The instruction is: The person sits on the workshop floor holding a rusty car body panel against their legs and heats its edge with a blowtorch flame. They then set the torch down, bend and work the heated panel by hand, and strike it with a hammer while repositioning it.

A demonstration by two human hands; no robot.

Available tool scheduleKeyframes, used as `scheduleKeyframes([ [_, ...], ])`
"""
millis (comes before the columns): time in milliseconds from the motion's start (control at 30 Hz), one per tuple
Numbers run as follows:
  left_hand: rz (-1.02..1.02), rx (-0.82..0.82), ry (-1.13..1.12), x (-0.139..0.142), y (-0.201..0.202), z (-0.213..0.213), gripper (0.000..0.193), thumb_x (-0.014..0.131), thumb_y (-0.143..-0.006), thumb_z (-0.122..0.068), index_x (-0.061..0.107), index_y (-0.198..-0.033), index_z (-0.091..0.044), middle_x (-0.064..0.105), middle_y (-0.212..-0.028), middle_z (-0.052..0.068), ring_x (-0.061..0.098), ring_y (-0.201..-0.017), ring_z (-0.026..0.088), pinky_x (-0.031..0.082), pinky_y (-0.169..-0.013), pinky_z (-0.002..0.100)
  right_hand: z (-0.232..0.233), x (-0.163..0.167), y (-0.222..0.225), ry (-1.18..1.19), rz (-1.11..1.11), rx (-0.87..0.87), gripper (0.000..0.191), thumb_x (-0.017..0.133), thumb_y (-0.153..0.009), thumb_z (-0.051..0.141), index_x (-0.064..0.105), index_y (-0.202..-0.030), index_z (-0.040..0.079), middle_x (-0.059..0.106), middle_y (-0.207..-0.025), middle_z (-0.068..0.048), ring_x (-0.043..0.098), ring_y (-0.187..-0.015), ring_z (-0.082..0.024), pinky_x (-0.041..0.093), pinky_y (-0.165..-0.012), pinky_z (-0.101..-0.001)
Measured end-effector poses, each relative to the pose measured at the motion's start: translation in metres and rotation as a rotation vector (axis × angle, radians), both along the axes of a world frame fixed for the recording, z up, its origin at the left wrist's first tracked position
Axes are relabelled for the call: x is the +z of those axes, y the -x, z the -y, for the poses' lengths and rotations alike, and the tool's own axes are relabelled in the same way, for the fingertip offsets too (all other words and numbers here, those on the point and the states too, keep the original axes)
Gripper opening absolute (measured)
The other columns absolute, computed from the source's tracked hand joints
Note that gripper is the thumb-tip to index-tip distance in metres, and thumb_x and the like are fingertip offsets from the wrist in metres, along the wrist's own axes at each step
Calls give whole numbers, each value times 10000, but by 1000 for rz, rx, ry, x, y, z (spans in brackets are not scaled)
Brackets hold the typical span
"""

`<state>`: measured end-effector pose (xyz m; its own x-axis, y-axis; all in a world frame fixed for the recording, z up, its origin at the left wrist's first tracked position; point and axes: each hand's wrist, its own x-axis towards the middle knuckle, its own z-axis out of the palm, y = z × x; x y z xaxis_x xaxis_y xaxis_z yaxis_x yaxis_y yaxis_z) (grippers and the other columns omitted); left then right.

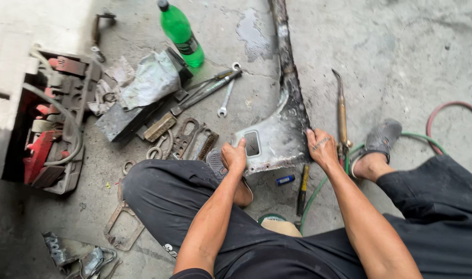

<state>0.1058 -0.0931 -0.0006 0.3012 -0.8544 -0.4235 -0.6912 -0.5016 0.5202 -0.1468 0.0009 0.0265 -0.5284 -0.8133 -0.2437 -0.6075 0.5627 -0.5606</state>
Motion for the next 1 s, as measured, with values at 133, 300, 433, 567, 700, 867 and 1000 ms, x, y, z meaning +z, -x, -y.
scheduleKeyframes([
  [133, -8, 4, 13, 8, 4, 6, 609, 845, -753, -480, 715, -946, 82, 708, -989, 329, 692, -967, 483, 530, -870, 535, 6, 4, 3, 30, -58, 68, 493, 525, -1064, 399, 681, -904, -41, 641, -878, -346, 631, -885, -549, 503, -755, -588],
  [300, -94, 41, -11, 8, 13, 3, 579, 846, -750, -444, 715, -980, 71, 719, -1013, 320, 704, -981, 472, 537, -880, 527, 9, 10, 16, 99, -82, 89, 476, 527, -1067, 381, 684, -908, -39, 650, -870, -332, 637, -863, -543, 504, -763, -582],
  [433, -233, 45, 134, 10, 31, -10, 577, 847, -746, -391, 682, -1038, 78, 715, -998, 318, 707, -962, 458, 541, -865, 510, 8, 21, 42, 7, -61, 44, 488, 520, -1056, 402, 675, -921, -40, 651, -807, -318, 671, -770, -501, 519, -746, -555],
  [567, -428, 123, 95, 22, 55, -11, 485, 817, -767, -326, 679, -1015, 68, 733, -983, 269, 722, -950, 401, 546, -858, 477, 13, 39, 78, 19, -205, 124, 452, 547, -1080, 372, 709, -954, -30, 651, -822, -314, 648, -785, -494, 502, -711, -555],
  [700, -630, 196, -42, 42, 71, -5, 452, 754, -811, -249, 633, -1135, 40, 727, -1072, 221, 722, -989, 326, 552, -873, 429, 21, 55, 98, 57, -319, 222, 453, 559, -1104, 351, 712, -929, -38, 638, -810, -310, 645, -753, -478, 507, -708, -541],
  [867, -741, 110, -82, 62, 80, -6, 488, 670, -861, -231, 533, -1243, 39, 680, -1121, 222, 680, -1023, 317, 541, -870, 435, 27, 78, 113, 11, -299, 153, 457, 568, -1087, 352, 694, -905, -47, 607, -735, -312, 647, -658, -460, 494, -666, -534],
  [1000, -882, 36, 135, 73, 88, -14, 578, 697, -840, -180, 463, -1305, 72, 631, -1165, 230, 625, -1075, 328, 505, -937, 430, 30, 87, 128, 25, -378, 188, 463, 589, -1103, 361, 713, -919, -45, 612, -748, -307, 627, -668, -450, 485, -649, -529],
])
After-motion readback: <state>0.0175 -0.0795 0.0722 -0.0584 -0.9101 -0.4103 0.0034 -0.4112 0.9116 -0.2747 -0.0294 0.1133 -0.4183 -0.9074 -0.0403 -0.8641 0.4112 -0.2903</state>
